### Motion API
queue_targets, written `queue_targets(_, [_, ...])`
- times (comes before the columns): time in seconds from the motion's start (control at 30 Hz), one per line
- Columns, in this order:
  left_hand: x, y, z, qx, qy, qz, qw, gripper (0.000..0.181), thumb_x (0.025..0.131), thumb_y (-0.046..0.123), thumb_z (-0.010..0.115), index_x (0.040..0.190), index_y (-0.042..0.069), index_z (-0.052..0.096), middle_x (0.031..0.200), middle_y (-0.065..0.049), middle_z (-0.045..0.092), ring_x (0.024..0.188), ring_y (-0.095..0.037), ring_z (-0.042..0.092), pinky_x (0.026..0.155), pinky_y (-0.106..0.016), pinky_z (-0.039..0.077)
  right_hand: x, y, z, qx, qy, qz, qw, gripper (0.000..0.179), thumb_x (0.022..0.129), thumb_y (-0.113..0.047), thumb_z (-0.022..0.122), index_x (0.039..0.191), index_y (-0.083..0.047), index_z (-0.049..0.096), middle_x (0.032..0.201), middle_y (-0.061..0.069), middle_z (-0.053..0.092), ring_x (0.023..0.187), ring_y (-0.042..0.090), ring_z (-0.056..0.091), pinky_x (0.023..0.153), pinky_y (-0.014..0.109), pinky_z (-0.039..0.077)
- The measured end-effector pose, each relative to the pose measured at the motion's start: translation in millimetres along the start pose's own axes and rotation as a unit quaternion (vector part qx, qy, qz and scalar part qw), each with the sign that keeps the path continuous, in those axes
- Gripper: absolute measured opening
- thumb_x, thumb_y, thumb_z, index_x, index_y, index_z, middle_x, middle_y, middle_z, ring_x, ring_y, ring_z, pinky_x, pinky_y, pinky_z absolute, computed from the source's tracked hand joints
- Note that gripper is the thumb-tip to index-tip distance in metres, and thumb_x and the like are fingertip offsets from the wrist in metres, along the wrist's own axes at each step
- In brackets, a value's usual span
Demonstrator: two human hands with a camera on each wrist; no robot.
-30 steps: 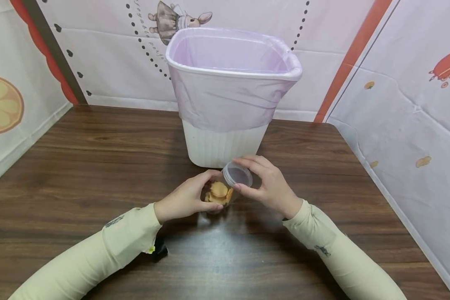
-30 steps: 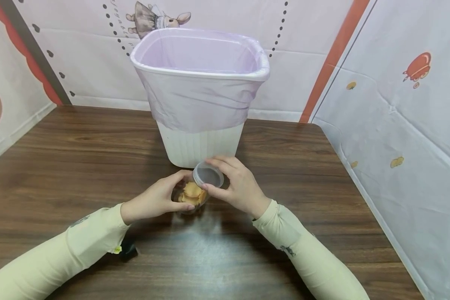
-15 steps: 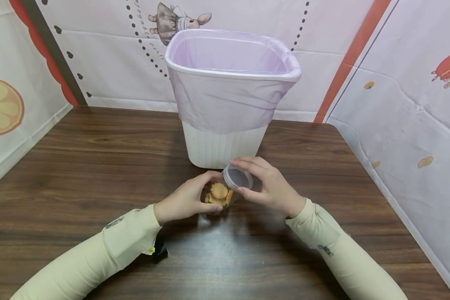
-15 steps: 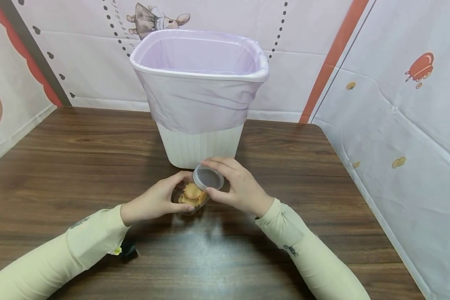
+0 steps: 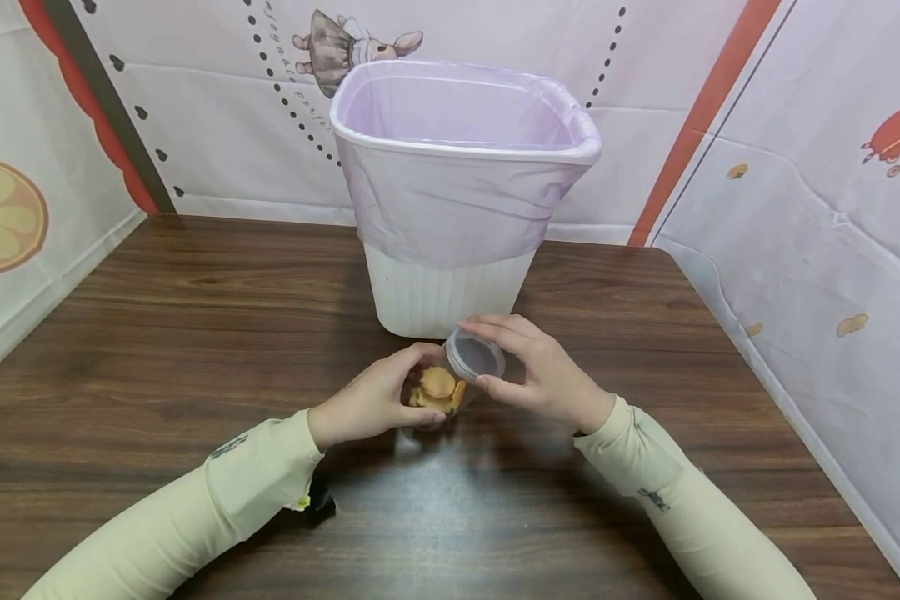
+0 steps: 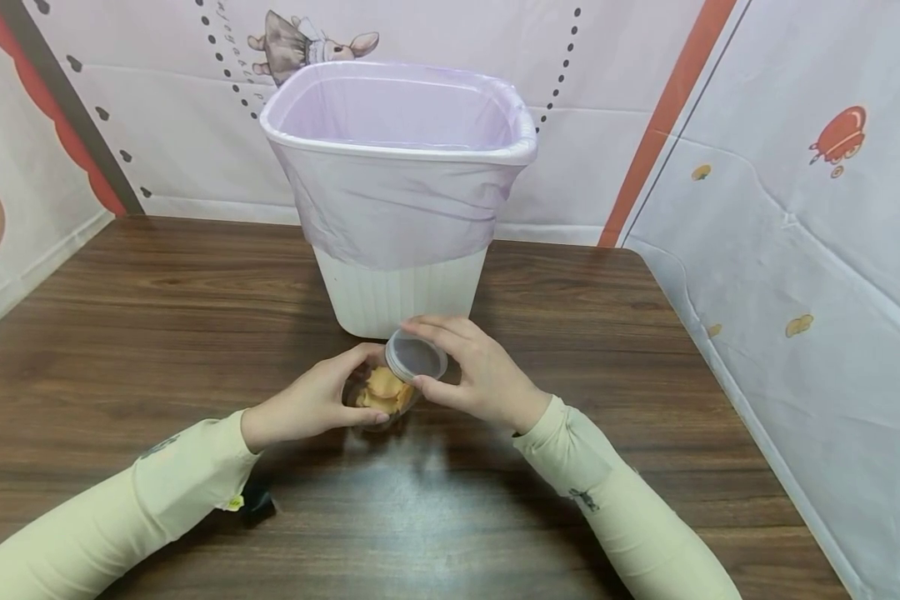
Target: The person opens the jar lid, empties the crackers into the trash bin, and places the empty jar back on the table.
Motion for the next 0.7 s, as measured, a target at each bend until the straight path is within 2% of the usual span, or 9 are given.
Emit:
queue_targets(0.13, [-0.1,0.4,-0.1,0.004,0.005,0.008,1.0000,0.066,0.076,0.025,0.081,0.132,0.013,0.049,0.119,0.003,0.060,0.106,-0.012,0.058,0.093,-0.035,0.049,-0.1,-1,1,-0.005,0.001,-0.001,1.0000,0.054,0.082,-0.019,0.072,0.134,-0.010,0.055,0.132,0.006,0.057,0.122,0.020,0.052,0.100,0.036,0.045])
queue_targets(0.27, [-0.9,1.9,1.3,0.012,0.010,0.010,0.9998,0.066,0.076,0.025,0.082,0.132,0.013,0.049,0.118,0.003,0.061,0.104,-0.011,0.058,0.091,-0.033,0.049,-1.7,-2,0,-0.018,0.008,0.006,0.9998,0.054,0.085,-0.028,0.071,0.134,-0.011,0.056,0.131,0.006,0.058,0.121,0.020,0.052,0.100,0.037,0.045])
queue_targets(0.43, [-2.9,5.9,4.5,0.027,0.016,0.012,0.9994,0.065,0.076,0.027,0.081,0.131,0.014,0.049,0.117,0.003,0.061,0.102,-0.010,0.058,0.090,-0.031,0.049,-6.5,-2,-2,-0.036,0.026,0.034,0.9984,0.054,0.088,-0.039,0.067,0.132,-0.011,0.056,0.125,0.007,0.061,0.116,0.020,0.054,0.095,0.038,0.048])
queue_targets(0.57, [-4.6,9.4,7.0,0.025,0.015,0.011,0.9995,0.066,0.076,0.027,0.081,0.132,0.014,0.049,0.120,0.003,0.060,0.104,-0.010,0.058,0.091,-0.031,0.049,-9.9,-4,-5,-0.042,0.036,0.055,0.9970,0.055,0.087,-0.042,0.068,0.131,-0.010,0.058,0.120,0.008,0.062,0.112,0.020,0.055,0.091,0.039,0.049])
queue_targets(0.7, [-6.6,14.3,8.9,0.028,0.018,0.016,0.9993,0.066,0.076,0.027,0.081,0.132,0.013,0.049,0.120,0.002,0.060,0.103,-0.010,0.058,0.090,-0.031,0.049,-12.4,-8,-8,-0.060,0.044,0.054,0.9958,0.057,0.083,-0.043,0.071,0.127,-0.008,0.061,0.114,0.007,0.063,0.107,0.020,0.056,0.086,0.037,0.050])
Point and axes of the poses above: each hand's wrist, its own x-axis towards the middle knuckle, its own z-axis out of the palm, y = z × x, the point moved 5 cm from there along x, towards the middle knuckle
